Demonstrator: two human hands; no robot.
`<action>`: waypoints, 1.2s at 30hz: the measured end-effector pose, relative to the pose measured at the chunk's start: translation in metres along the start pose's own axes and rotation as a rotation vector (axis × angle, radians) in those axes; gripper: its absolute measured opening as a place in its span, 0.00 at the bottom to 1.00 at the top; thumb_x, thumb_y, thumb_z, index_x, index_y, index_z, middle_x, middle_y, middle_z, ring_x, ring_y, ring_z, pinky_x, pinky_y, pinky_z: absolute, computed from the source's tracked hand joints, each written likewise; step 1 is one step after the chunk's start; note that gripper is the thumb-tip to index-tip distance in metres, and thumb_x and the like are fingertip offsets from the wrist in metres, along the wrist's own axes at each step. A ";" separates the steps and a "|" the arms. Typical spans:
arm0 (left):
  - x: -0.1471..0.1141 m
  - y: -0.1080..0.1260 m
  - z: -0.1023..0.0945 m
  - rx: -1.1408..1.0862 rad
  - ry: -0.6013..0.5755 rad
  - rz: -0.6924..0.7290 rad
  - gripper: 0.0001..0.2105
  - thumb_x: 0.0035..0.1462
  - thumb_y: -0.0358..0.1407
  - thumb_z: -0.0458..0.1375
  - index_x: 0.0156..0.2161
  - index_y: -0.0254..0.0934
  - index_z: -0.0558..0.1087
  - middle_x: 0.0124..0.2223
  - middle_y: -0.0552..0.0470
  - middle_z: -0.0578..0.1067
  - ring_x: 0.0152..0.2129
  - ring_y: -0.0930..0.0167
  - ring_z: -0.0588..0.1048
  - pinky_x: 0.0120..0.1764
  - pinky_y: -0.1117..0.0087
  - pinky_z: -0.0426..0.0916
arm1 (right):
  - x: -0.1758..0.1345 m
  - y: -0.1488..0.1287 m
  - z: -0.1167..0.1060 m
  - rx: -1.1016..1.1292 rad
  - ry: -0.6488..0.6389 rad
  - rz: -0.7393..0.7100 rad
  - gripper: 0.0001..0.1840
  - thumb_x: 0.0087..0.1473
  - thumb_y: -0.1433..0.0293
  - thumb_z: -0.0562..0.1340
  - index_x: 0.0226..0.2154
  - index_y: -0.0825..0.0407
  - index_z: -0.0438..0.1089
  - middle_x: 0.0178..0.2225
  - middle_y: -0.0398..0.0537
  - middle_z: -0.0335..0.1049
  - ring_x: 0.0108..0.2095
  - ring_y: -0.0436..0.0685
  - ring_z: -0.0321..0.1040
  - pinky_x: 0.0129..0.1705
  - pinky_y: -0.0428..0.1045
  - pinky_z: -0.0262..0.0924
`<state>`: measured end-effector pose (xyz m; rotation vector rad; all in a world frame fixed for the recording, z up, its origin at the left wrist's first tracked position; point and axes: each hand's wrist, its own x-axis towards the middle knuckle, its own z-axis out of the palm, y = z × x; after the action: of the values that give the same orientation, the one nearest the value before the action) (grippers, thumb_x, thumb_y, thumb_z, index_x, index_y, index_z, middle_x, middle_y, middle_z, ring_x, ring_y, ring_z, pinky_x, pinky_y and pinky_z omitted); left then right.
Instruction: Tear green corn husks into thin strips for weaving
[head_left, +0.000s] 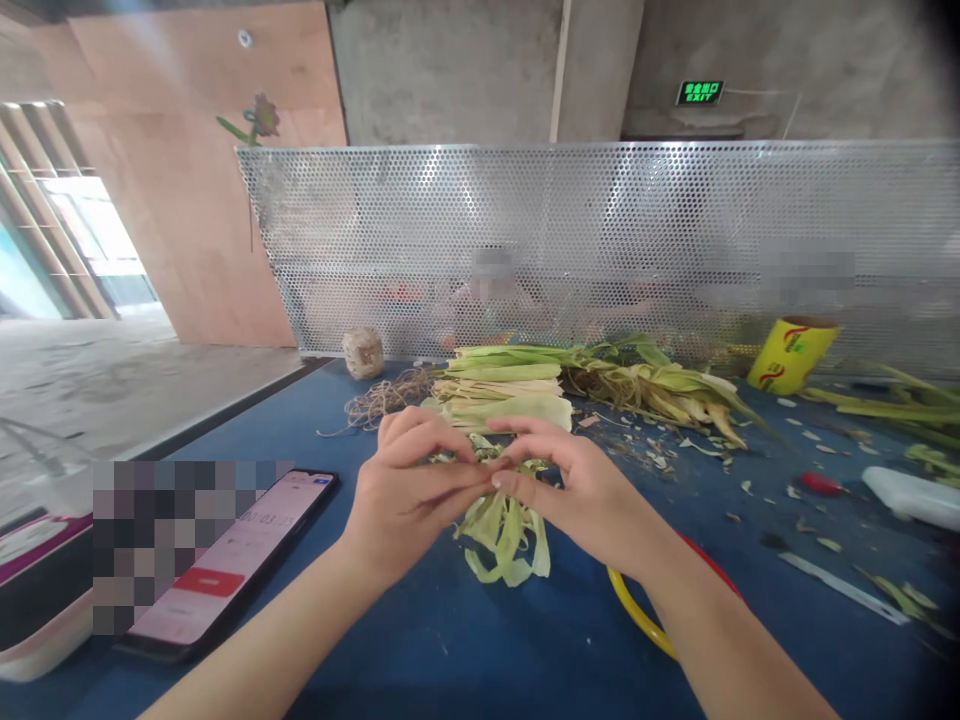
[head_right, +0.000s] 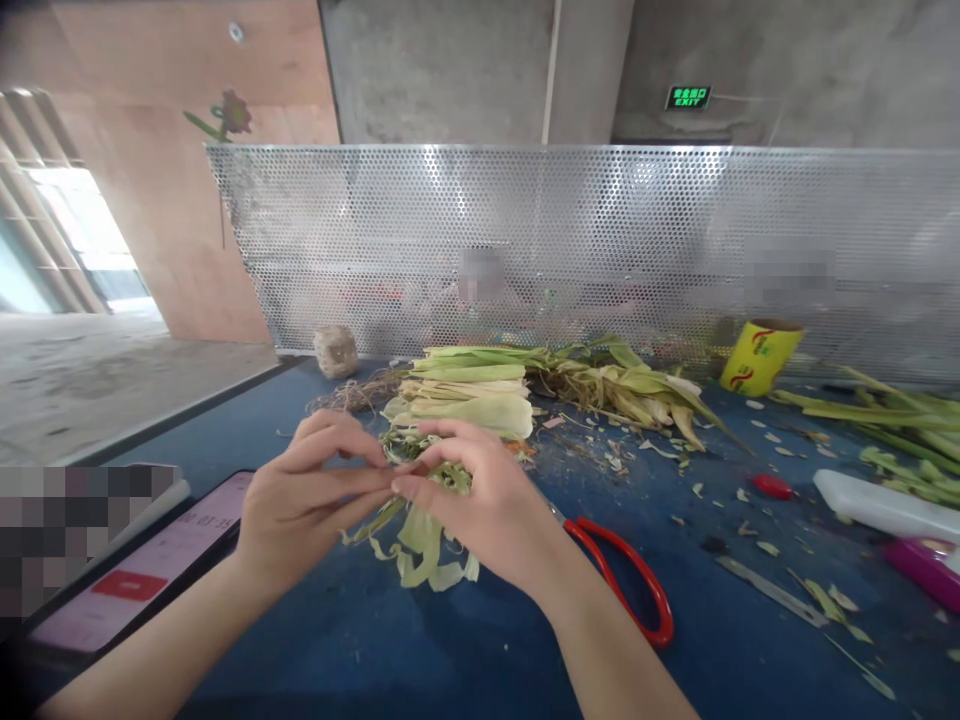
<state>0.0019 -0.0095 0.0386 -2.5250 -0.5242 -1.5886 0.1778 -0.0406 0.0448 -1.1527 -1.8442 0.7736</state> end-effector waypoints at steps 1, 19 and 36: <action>0.000 0.000 0.000 0.061 -0.001 0.045 0.04 0.45 0.28 0.62 0.24 0.38 0.74 0.25 0.52 0.71 0.26 0.71 0.65 0.30 0.64 0.62 | 0.001 0.001 -0.001 0.002 0.005 0.014 0.10 0.47 0.58 0.60 0.27 0.46 0.72 0.52 0.42 0.60 0.52 0.59 0.56 0.51 0.58 0.51; -0.005 -0.005 0.007 0.244 -0.206 0.129 0.01 0.50 0.31 0.59 0.30 0.39 0.71 0.29 0.53 0.70 0.30 0.71 0.67 0.34 0.67 0.63 | 0.003 0.006 -0.003 0.116 0.069 0.230 0.08 0.42 0.62 0.64 0.23 0.48 0.75 0.53 0.48 0.60 0.52 0.64 0.57 0.53 0.59 0.48; -0.004 0.013 0.000 0.581 -0.120 0.624 0.06 0.46 0.24 0.57 0.24 0.37 0.69 0.28 0.54 0.72 0.28 0.69 0.69 0.31 0.62 0.60 | 0.001 0.009 0.003 0.171 0.140 0.259 0.07 0.41 0.65 0.64 0.24 0.50 0.75 0.56 0.59 0.55 0.54 0.65 0.55 0.52 0.63 0.47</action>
<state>0.0049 -0.0227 0.0359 -2.0507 -0.1394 -0.9011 0.1785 -0.0365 0.0366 -1.3136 -1.5010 0.9511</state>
